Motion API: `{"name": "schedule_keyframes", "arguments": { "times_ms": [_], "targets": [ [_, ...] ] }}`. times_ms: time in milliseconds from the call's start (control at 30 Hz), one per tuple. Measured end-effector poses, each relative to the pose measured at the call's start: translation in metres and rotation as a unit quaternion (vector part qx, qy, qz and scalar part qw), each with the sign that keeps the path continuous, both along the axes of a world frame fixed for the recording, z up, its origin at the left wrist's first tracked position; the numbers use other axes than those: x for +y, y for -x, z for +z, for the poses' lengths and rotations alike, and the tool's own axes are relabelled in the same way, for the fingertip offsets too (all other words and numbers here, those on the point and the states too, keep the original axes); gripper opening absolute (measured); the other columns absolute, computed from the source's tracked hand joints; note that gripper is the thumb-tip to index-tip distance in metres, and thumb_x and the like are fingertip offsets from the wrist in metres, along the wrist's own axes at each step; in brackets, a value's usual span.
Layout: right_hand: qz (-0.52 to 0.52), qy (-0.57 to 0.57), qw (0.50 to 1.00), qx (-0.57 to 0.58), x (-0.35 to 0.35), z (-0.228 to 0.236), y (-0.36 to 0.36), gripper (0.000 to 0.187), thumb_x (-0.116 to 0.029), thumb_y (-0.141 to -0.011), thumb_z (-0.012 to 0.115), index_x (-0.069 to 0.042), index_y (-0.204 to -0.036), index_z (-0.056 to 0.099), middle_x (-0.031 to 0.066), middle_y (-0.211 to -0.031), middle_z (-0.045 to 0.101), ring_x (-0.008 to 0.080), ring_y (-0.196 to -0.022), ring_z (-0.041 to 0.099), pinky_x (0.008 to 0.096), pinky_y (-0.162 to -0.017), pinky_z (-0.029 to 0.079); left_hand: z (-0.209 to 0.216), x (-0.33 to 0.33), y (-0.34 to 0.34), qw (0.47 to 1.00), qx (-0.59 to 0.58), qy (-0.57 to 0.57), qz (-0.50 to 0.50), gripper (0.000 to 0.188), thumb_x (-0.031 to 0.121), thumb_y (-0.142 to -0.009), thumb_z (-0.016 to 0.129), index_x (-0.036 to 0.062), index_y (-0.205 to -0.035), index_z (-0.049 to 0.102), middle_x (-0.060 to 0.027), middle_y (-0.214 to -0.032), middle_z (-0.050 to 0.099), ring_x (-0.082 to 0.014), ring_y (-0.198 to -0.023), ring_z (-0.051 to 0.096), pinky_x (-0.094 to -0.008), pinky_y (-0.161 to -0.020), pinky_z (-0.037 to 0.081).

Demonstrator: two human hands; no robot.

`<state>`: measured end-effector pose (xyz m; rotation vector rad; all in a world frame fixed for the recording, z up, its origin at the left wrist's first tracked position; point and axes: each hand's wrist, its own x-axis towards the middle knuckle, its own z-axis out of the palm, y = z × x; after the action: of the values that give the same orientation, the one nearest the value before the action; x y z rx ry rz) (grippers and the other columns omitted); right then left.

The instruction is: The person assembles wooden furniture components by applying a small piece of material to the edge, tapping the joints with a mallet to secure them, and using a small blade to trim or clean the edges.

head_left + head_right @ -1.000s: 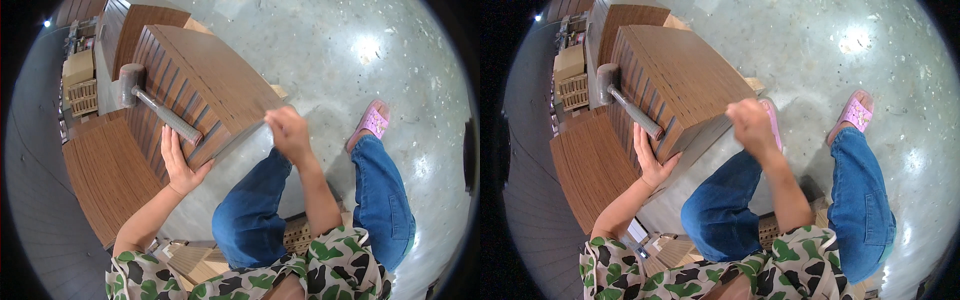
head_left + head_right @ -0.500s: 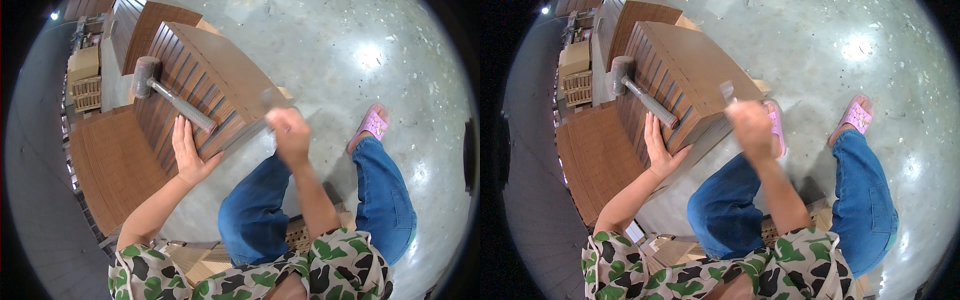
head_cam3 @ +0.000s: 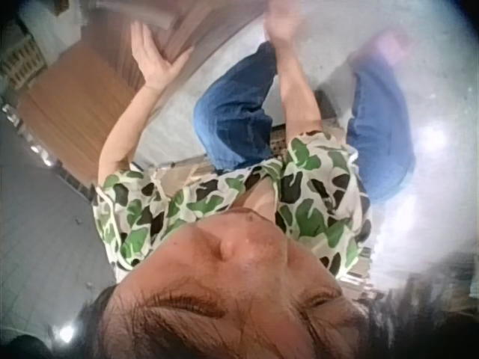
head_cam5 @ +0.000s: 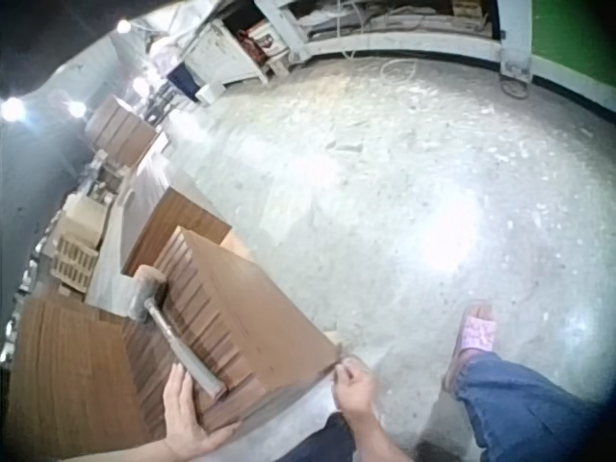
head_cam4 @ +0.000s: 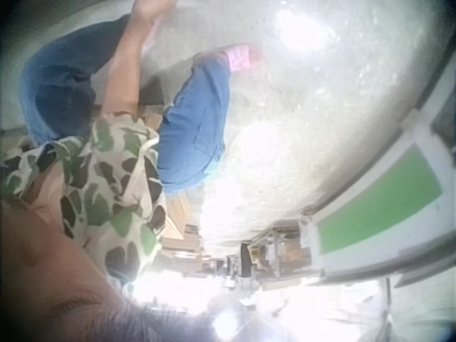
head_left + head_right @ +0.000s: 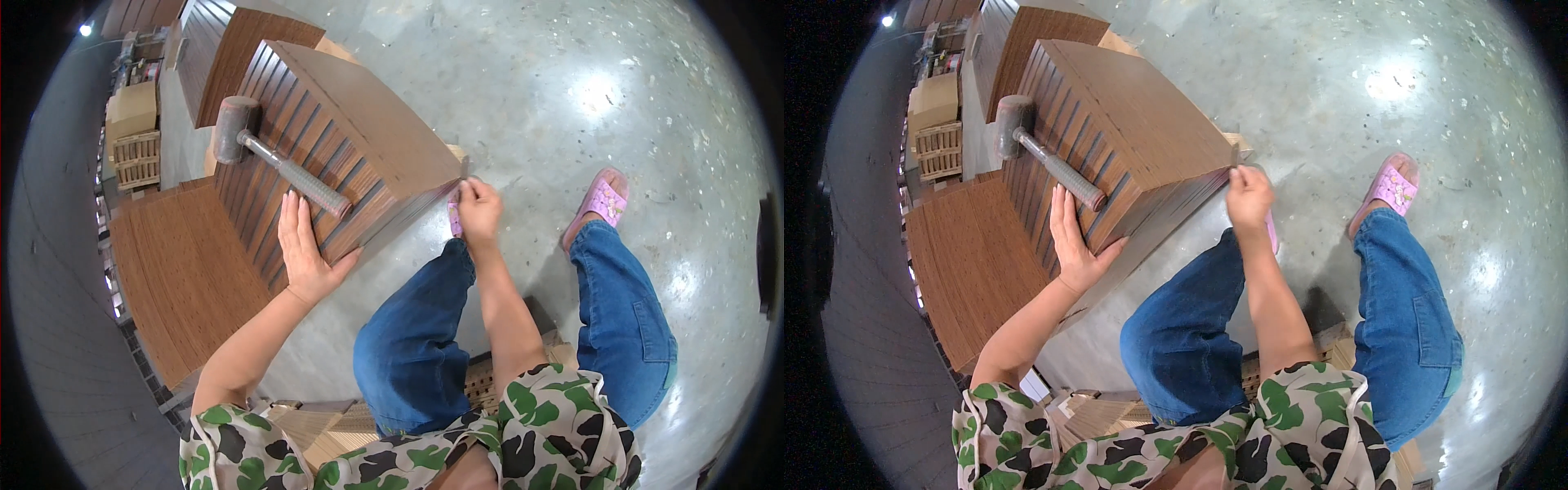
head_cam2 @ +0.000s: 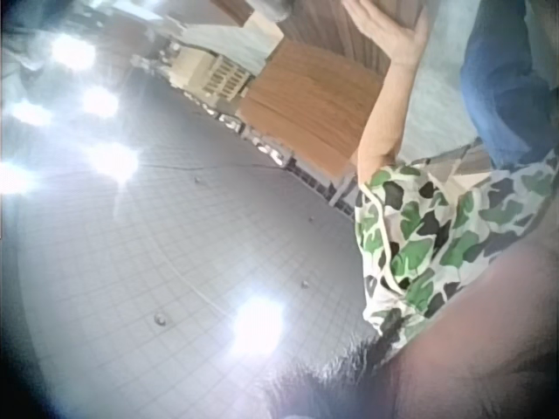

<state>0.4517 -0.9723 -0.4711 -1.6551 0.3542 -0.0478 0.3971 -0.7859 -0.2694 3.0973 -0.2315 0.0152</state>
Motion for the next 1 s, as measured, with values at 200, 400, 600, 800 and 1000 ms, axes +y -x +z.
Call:
{"name": "schedule_keyframes", "arguments": {
  "times_ms": [200, 400, 600, 800, 1000],
  "targets": [
    [0.013, -0.099, 0.989, -0.107, 0.010, 0.125, 0.032, 0.003, -0.003, -0.080, 0.063, 0.000, -0.079, 0.062, 0.0097, -0.069, 0.059, 0.0199, -0.060, 0.053, 0.0295, -0.058, 0.043, 0.009, 0.016, 0.012, 1.000, 0.002, -0.015, 0.009, 0.106, 0.029, -0.061, 0.080, -0.0040, -0.142, 0.020, -0.0277, -0.145, 0.023, -0.0426, -0.136, 0.021, -0.0500, -0.108, 0.020],
    [-0.010, 0.007, 0.999, -0.043, -0.001, 0.017, 0.006, 0.010, -0.007, -0.081, 0.062, 0.002, -0.083, 0.064, 0.0157, -0.076, 0.062, 0.0321, -0.069, 0.059, 0.0379, -0.065, 0.047, -0.003, -0.004, -0.003, 1.000, -0.001, 0.001, -0.001, 0.105, 0.032, -0.063, 0.081, -0.0028, -0.142, 0.020, -0.0274, -0.146, 0.019, -0.0420, -0.135, 0.022, -0.0473, -0.109, 0.022],
    [0.007, -0.069, 0.987, -0.142, 0.007, 0.162, 0.022, 0.008, -0.006, -0.082, 0.064, -0.001, -0.088, 0.064, 0.0141, -0.078, 0.061, 0.0296, -0.068, 0.060, 0.0332, -0.061, 0.049, 0.007, 0.011, 0.009, 1.000, 0.008, -0.029, 0.008, 0.105, 0.033, -0.064, 0.081, -0.0034, -0.142, 0.020, -0.0274, -0.146, 0.019, -0.0422, -0.135, 0.022, -0.0468, -0.109, 0.022],
    [0.022, 0.011, 0.998, -0.061, -0.002, 0.055, 0.001, 0.009, -0.005, -0.081, 0.062, 0.001, -0.087, 0.066, 0.0165, -0.080, 0.063, 0.0311, -0.072, 0.060, 0.0351, -0.063, 0.049, 0.003, 0.001, 0.002, 1.000, 0.004, -0.017, 0.003, 0.105, 0.033, -0.065, 0.080, -0.0037, -0.142, 0.020, -0.0275, -0.146, 0.019, -0.0424, -0.135, 0.022, -0.0472, -0.109, 0.022],
    [0.079, -0.099, 0.979, -0.161, -0.013, 0.139, 0.007, 0.010, -0.007, -0.082, 0.061, 0.001, -0.085, 0.066, 0.0165, -0.082, 0.063, 0.0319, -0.073, 0.061, 0.0370, -0.064, 0.049, 0.003, 0.006, 0.008, 1.000, 0.006, -0.020, 0.006, 0.105, 0.032, -0.064, 0.081, -0.0038, -0.142, 0.020, -0.0277, -0.146, 0.019, -0.0424, -0.135, 0.022, -0.0477, -0.109, 0.022]
  ]
}}
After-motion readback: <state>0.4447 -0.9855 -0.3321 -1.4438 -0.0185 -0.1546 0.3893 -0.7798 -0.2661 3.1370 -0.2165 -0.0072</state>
